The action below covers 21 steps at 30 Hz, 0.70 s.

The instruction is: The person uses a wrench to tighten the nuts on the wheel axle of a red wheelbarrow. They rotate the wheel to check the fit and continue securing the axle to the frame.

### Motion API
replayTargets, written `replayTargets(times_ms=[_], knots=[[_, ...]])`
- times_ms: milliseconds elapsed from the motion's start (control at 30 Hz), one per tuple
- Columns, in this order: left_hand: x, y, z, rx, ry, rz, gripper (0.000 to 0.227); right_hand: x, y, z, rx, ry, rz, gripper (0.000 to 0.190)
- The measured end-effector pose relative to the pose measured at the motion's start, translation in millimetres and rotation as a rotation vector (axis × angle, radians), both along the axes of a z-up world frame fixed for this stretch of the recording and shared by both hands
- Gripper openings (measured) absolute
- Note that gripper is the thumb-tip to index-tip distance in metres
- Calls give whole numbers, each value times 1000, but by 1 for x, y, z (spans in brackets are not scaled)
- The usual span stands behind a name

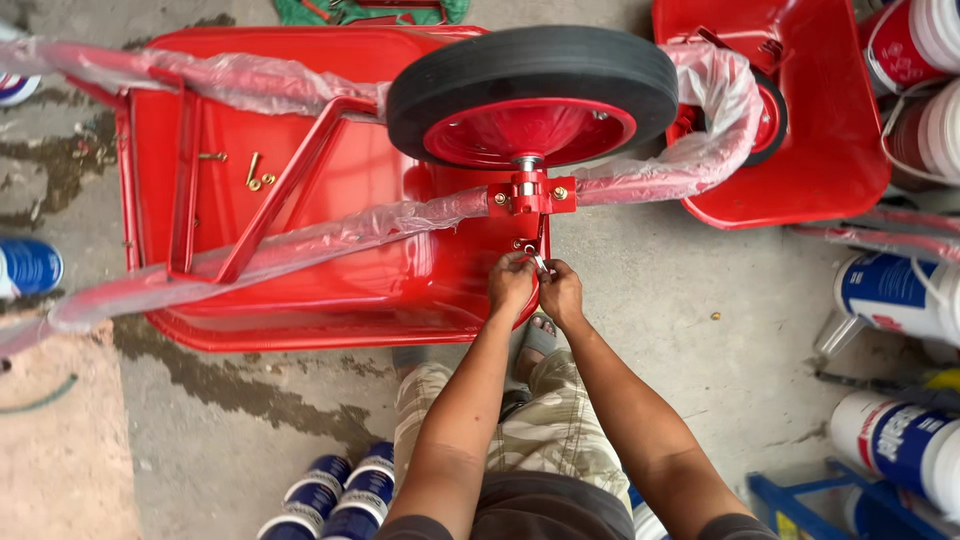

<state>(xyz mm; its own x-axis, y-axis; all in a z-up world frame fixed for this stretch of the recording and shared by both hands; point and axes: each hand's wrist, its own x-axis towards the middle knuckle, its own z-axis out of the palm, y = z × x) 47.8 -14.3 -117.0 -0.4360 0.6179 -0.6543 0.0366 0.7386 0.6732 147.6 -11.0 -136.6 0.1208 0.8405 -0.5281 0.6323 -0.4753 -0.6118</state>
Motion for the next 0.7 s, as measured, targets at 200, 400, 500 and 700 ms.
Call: replayTargets(times_ms=[200,400,500,700], knots=[[-26,2,-80,0,30,-140,40,-24,-3,-30,47,87,-157,21],[-25,-9,-108,-12,141,-347,43,-20,-15,-101,67,58,-211,22],[-25,-9,-113,-4,108,-384,45,-25,-18,-78,63,107,-279,21],[-19,3,-148,47,-44,-276,51,-19,-6,-120,83,161,-313,16]])
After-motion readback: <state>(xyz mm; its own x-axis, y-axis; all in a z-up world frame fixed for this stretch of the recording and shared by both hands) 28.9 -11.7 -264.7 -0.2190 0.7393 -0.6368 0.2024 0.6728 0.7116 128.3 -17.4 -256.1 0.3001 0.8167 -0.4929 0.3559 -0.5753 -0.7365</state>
